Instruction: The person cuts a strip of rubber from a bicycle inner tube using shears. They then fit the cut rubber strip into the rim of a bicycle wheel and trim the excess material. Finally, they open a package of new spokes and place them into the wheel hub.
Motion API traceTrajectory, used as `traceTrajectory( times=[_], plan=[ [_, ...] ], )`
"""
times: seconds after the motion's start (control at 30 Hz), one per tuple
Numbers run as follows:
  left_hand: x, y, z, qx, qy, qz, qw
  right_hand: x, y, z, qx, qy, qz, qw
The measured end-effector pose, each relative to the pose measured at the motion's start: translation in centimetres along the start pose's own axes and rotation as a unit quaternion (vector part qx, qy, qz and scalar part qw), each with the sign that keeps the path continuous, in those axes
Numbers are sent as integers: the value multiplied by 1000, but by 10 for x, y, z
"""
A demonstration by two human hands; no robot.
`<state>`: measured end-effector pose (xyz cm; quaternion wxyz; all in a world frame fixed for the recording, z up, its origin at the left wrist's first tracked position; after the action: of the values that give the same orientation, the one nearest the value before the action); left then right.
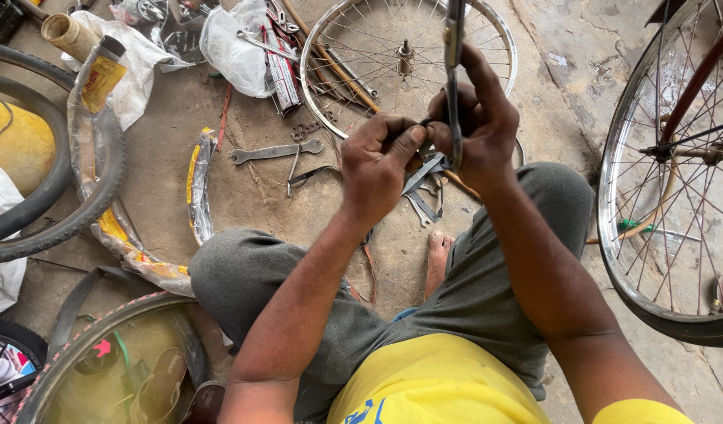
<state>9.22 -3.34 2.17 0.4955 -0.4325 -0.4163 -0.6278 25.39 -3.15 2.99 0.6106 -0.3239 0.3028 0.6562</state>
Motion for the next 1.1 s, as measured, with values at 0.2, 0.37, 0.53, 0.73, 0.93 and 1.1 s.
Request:
traceTrajectory(
  times=[0.2,0.37,0.53,0.73,0.93,1.1],
  plan=[
    [4,-2,0,23,61,19,998,-4,11,-6,55,-128,-189,972],
    [12,-11,1,17,82,62,995,-14,21,-14,63,-202,-299,930],
    [16,-9,2,28,118,154,981,-4,17,-16,44,-144,-317,936],
    [8,-18,8,61,158,236,957,1,28,-15,16,-151,-330,932],
    [-17,-27,15,65,183,280,940,-1,29,-16,-29,-72,-213,974],
    [-32,-33,22,76,151,200,965,13,21,-19,-40,35,-92,994]
  ],
)
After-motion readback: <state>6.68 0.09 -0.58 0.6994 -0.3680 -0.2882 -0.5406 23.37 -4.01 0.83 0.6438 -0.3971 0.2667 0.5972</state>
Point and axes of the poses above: each hand's wrist, its own z-axis towards the middle knuckle, its own y-axis out of the palm, x = y × z, the point moved 4 cm from there along z, towards the middle knuckle, and after that the axes turned 3 degrees about z, right-handed, at the moved point
